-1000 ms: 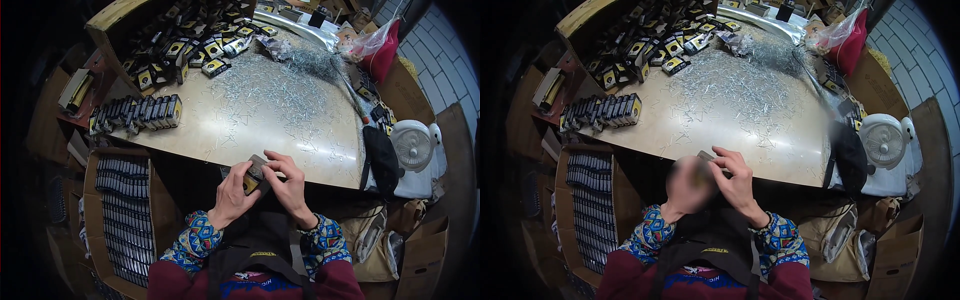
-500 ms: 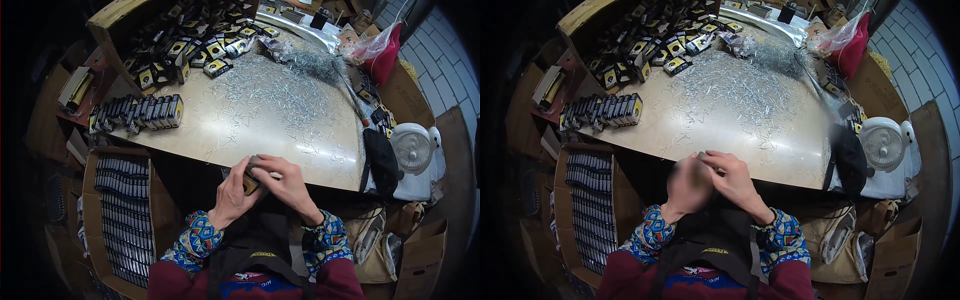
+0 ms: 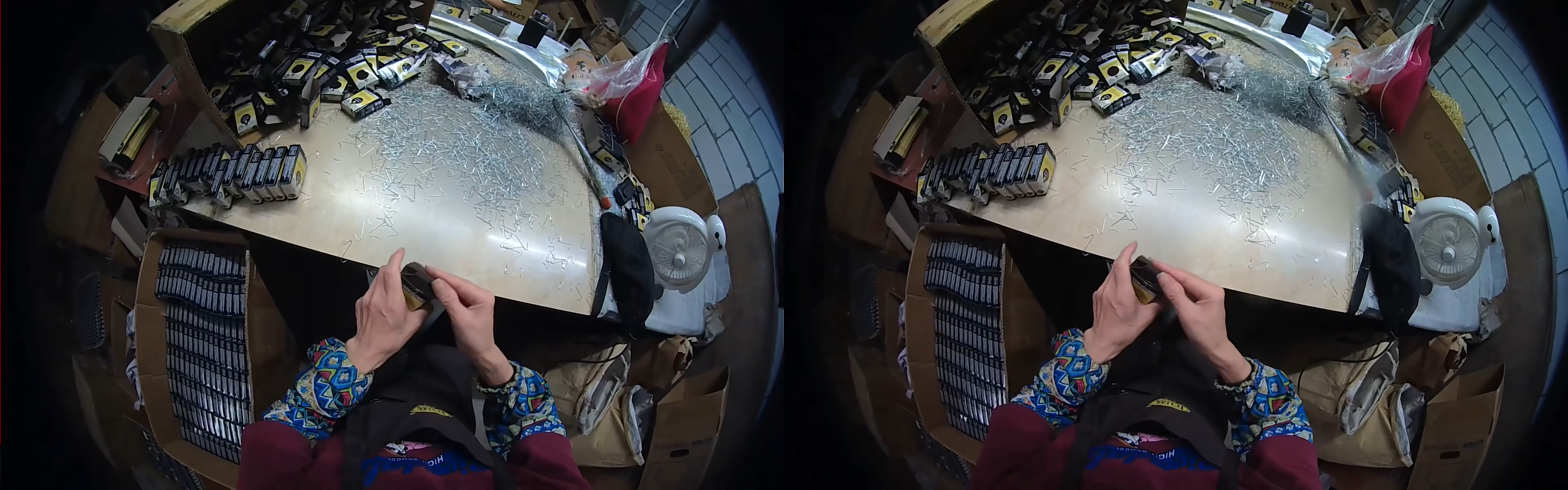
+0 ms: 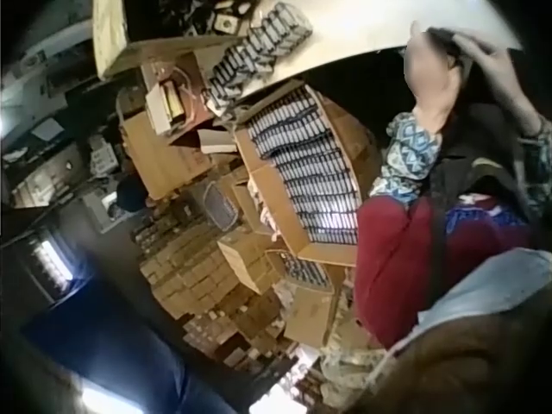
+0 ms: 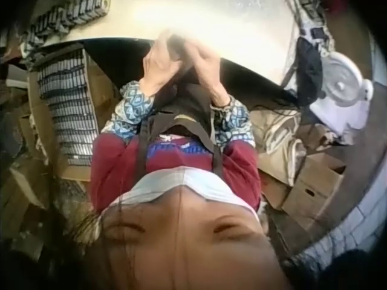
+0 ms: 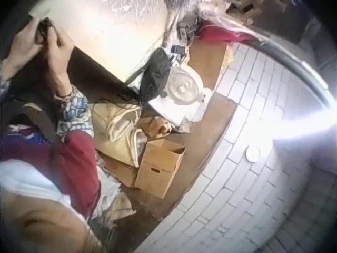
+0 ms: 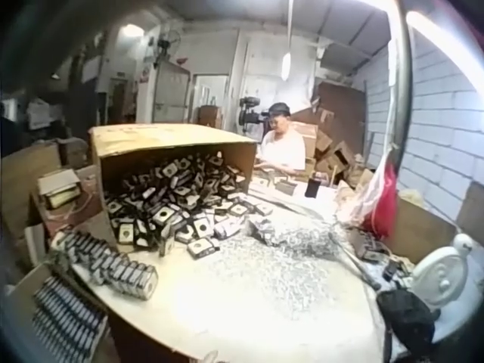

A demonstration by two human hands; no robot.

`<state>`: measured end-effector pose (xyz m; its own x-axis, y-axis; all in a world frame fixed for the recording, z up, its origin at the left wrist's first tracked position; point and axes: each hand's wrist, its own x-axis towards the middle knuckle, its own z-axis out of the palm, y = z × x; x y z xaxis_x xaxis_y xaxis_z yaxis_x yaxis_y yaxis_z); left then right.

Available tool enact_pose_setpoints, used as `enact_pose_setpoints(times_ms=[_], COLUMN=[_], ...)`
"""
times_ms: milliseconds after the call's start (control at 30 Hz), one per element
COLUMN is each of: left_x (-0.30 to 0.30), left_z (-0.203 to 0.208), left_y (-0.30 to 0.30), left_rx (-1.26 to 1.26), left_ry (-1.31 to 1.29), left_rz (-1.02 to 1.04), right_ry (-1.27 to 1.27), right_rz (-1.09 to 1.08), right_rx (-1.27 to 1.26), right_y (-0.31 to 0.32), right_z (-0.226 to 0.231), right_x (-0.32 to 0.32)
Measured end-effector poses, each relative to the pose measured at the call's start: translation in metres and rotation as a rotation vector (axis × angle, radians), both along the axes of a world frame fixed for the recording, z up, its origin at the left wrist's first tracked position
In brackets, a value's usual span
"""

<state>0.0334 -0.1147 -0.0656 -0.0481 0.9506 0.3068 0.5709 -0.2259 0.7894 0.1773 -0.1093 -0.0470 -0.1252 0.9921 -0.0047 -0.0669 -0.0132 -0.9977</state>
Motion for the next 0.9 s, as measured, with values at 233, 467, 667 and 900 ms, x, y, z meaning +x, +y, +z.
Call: enact_pose_setpoints(times_ms=[233, 467, 667, 900], left_x=[0.005, 0.003, -0.002, 0.006], left_z=[0.002, -0.004, -0.007, 0.011], left_y=[0.000, 0.000, 0.000, 0.007], left_rx=[-0.020, 0.021, -0.085, 0.002], left_ry=[0.090, 0.114, 0.025, 0.054], left_rz=[-0.039, -0.028, -0.052, -0.119], right_ry=[0.037, -0.159, -0.473, -0.635], right_rz=[-0.071, -0.211, -0.249, -0.225], right_rx=[0.024, 0.098, 0.567, 0.840], right_y=[-0.003, -0.003, -0.011, 0.018], right_z=[-0.014, -0.009, -0.016, -0.019], right_x=[-0.010, -0.020, -0.032, -0.001])
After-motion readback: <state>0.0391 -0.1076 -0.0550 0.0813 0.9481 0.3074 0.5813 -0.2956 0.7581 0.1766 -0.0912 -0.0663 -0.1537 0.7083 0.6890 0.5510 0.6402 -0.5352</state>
